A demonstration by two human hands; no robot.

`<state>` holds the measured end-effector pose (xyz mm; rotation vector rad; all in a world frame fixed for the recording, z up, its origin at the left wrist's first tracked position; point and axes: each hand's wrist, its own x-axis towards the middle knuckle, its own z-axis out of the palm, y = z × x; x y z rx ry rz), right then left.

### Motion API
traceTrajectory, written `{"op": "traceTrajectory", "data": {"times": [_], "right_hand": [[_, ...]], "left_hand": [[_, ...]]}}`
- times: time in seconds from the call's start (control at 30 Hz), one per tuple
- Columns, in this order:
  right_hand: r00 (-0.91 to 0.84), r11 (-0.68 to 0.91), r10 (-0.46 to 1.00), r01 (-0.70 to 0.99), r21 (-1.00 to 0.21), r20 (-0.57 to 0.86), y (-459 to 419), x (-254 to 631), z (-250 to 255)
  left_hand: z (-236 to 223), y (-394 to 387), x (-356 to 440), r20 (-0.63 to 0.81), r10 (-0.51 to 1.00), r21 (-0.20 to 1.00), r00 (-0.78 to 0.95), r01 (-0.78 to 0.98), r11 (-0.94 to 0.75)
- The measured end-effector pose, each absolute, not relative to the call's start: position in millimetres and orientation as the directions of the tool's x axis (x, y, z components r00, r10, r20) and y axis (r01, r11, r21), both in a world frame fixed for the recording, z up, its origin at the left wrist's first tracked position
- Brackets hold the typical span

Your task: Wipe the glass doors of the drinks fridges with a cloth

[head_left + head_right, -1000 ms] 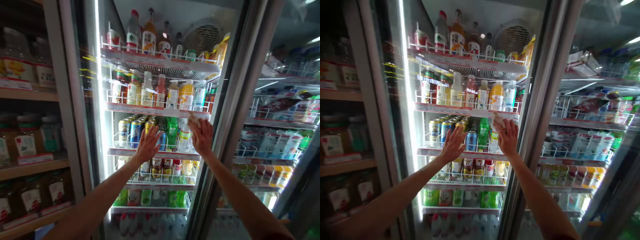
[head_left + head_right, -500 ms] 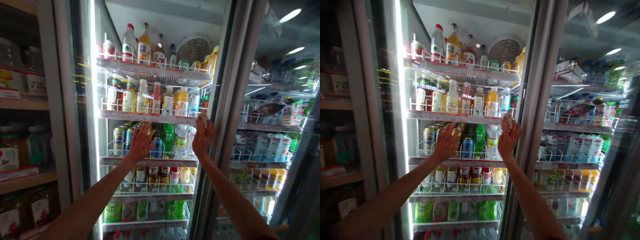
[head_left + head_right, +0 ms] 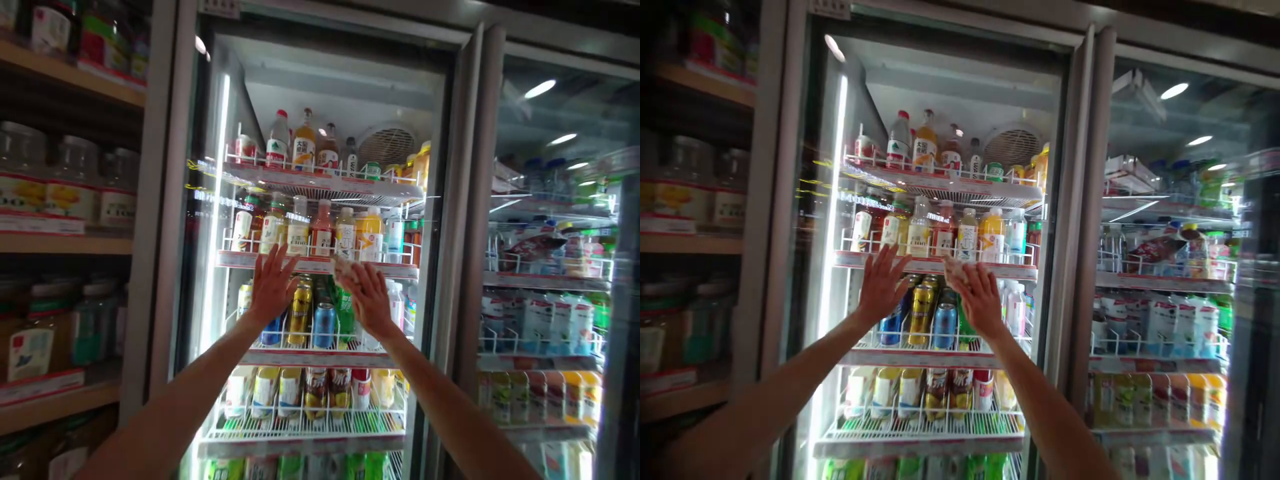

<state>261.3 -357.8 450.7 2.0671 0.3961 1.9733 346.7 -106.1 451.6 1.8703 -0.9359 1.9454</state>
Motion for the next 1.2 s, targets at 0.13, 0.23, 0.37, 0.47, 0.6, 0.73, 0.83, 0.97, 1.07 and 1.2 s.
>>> {"op": "traceTrajectory", "data": {"times": [0.13, 0.23, 0.37, 0.47, 0.6, 0.73, 0.83, 0.97, 1.07, 1.2], "right_hand": [[-0.309, -1.0, 0.015, -0.029, 0.006, 0.951, -372, 265, 481], [-0.258, -0.999, 0.05, -0.007, 0.05, 0.965, -352, 271, 484], [0.071, -0.9, 0.435, 0.035, 0.434, 0.898, -329, 271, 479], [-0.122, -0.989, 0.144, -0.033, 0.141, 0.982, -338, 271, 502], [-0.209, -0.999, 0.039, 0.009, 0.041, 0.977, -322, 279, 511], [0.062, -0.882, 0.469, 0.075, 0.465, 0.881, -302, 282, 498], [-0.125, -0.969, 0.245, 0.011, 0.248, 0.961, -314, 283, 513], [-0.265, -0.996, 0.068, 0.033, 0.079, 0.962, -307, 287, 521], [-0.01, -0.908, 0.418, 0.035, 0.418, 0.908, -292, 287, 510], [-0.097, -0.966, 0.26, -0.011, 0.26, 0.961, -305, 286, 529]], "left_hand": [[462, -98, 350, 0.97, -0.21, -0.242, -0.124, -0.604, -0.76], [465, -97, 350, 0.972, -0.198, -0.233, -0.125, -0.603, -0.763], [468, -93, 352, 0.97, -0.208, -0.241, -0.127, -0.618, -0.748], [474, -83, 356, 0.975, -0.188, -0.219, -0.116, -0.611, -0.761], [484, -69, 362, 0.986, -0.133, -0.168, -0.103, -0.604, -0.779], [488, -60, 363, 0.985, -0.129, -0.17, -0.111, -0.6, -0.782], [489, -54, 363, 0.985, -0.129, -0.171, -0.113, -0.584, -0.793], [490, -51, 364, 0.986, -0.125, -0.167, -0.112, -0.576, -0.8], [492, -52, 365, 0.986, -0.12, -0.163, -0.112, -0.574, -0.803], [493, -49, 368, 0.985, -0.141, -0.174, -0.101, -0.568, -0.804]]}}
